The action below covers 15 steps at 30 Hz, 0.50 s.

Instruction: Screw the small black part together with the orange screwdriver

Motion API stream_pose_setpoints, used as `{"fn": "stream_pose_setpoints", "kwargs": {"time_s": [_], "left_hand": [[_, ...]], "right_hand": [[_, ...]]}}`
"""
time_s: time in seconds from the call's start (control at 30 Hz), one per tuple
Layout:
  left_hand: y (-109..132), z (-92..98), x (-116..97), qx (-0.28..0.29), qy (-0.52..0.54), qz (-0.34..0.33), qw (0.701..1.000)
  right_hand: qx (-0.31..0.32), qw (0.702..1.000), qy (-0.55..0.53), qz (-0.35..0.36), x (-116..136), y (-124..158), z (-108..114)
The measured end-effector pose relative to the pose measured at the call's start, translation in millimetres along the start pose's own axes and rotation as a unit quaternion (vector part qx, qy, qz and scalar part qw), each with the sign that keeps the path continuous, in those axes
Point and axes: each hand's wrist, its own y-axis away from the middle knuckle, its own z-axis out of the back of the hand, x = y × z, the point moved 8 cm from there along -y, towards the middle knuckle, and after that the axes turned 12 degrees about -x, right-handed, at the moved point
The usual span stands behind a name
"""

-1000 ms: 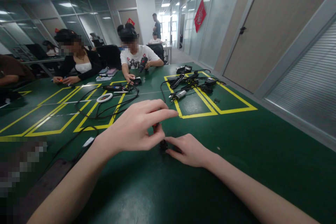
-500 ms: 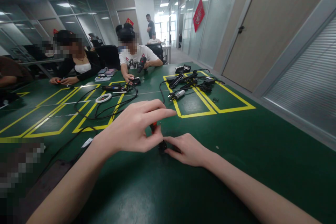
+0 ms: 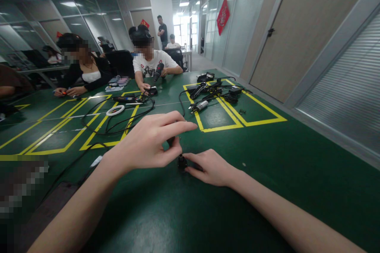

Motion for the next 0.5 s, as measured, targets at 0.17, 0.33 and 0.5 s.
{"fn": "stream_pose_setpoints", "kwargs": {"time_s": [0.17,0.33,0.5], "left_hand": [[-0.2,0.8,0.5,-0.008,-0.009,-0.001,1.0],[0.8,-0.3,1.6,-0.004,-0.015,0.002,1.0],[1.0,-0.2,1.2,-0.014,-0.021,-0.007,1.0]], "right_hand": [[0.003,1.0,0.004,-0.003,0.1,-0.7,0.5],[0.005,1.0,0.001,-0.004,-0.2,-0.6,-0.4],[-0.004,1.0,-0.003,-0.017,-0.4,0.0,-1.1]]}}
